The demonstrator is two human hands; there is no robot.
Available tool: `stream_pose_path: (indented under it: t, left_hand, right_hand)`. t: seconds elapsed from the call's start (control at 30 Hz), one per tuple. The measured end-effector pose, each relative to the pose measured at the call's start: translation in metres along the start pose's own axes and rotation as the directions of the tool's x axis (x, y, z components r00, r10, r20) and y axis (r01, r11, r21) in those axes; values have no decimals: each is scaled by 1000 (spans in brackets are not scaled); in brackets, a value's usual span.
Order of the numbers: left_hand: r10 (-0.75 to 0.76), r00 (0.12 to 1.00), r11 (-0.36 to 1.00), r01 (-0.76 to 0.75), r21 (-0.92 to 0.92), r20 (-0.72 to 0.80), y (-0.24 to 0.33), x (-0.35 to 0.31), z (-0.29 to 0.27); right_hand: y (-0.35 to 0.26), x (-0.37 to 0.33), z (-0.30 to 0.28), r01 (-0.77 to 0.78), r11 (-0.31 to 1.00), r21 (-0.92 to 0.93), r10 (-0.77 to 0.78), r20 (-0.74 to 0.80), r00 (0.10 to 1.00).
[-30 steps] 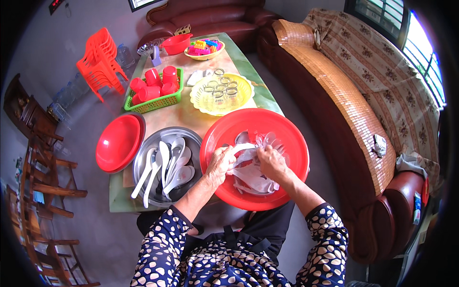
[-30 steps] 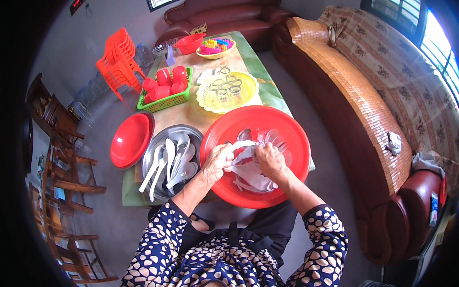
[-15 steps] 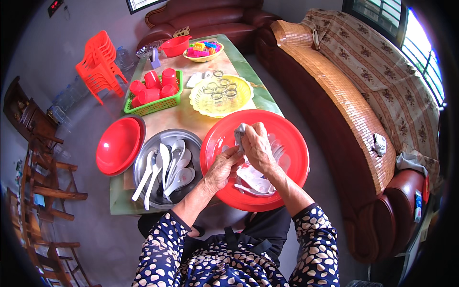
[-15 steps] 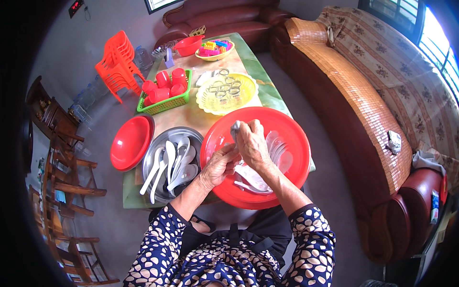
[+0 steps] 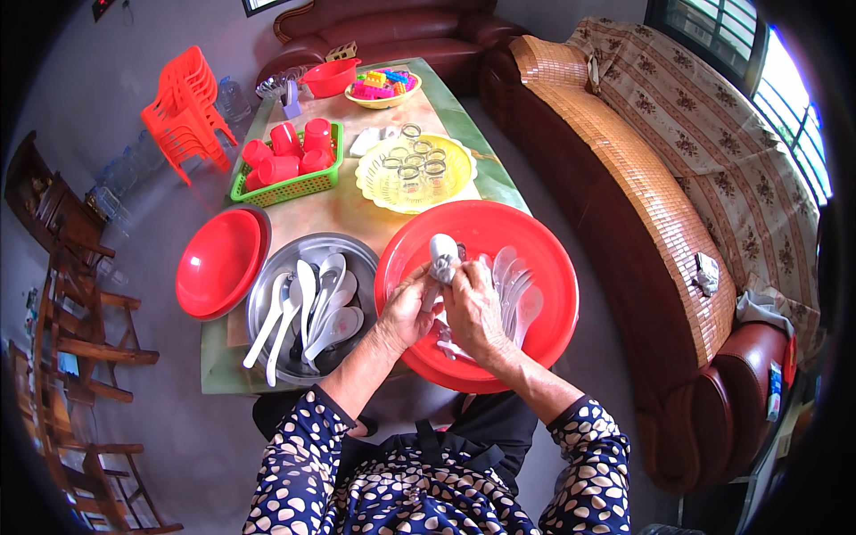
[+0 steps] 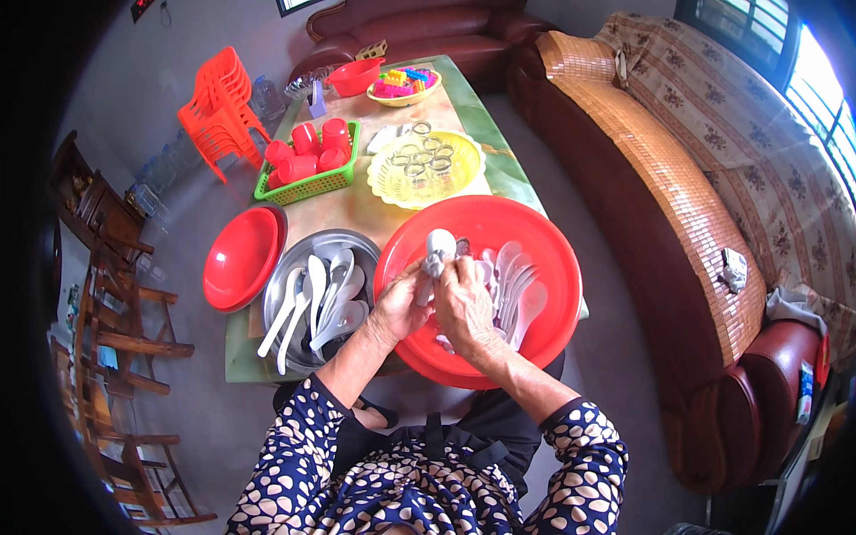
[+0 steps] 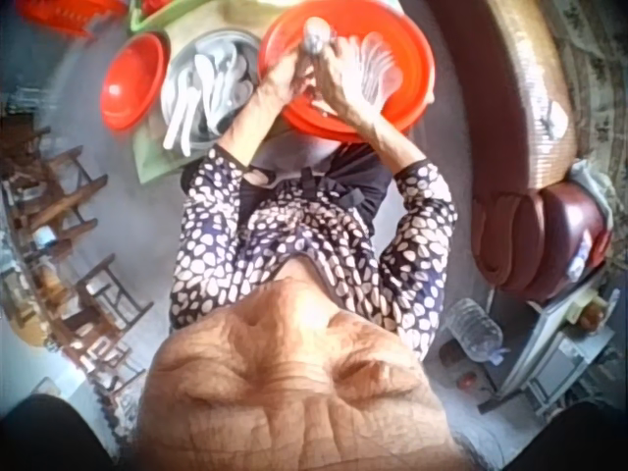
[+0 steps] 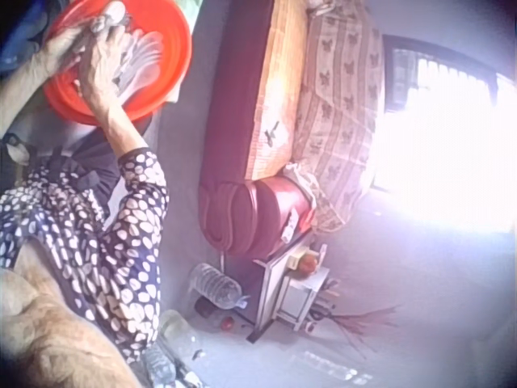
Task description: The person sits on the floor and dries white plastic spoons one by one with a cloth, then places them into a metal bowl. The person repeats this process for multiple spoons from a red basin.
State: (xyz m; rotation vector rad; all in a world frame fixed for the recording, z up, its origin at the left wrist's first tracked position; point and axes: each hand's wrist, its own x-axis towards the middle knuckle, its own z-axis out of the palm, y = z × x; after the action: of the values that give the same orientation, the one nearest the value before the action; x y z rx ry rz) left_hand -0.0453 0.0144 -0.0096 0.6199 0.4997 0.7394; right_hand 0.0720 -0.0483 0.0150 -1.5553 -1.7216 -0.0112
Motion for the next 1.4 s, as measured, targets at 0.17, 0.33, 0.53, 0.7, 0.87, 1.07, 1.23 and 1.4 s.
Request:
stream_pose_path:
  t: [0.17,0.33,0.53,0.7,0.87,1.07,1.23,1.4]
  left_hand:
    - [-55,998,986,60,-154,36,3,3,-9]
    - [118,987,981,-99,167,-111,-2,7,-10]
    - [76,982,981,-43,190,-174,2,1,12]
    - [-159,982,985,152,-82,-97,13,-6,13]
    - [-207,950,978,201,-51,-233,8,-4,27]
    - [-126,985,992,127,3,-120,3,2,22]
    - [-121,991,991,118,-60,-60,5,4,18]
    - [-24,997,1000,23,-5,-70,1,4,15]
  right_hand:
    - [12,-10,-3,176,984,-6,-173,154,973]
    - [42,-10,-29,55,943,-329,90,410,907]
    - [80,-9,-13,82,949,-306,103,542,834]
    - [47,21,-26,-443,662,605,405,208,890]
    - [30,36,9,-370,527,765,510,64,858]
    - [9,32,15,-343,734,586,373,73,925]
    - [-2,21,-7,-352,787,506,283,211,936]
    - [-4,5,-30,-378,806,455,187,411,892]
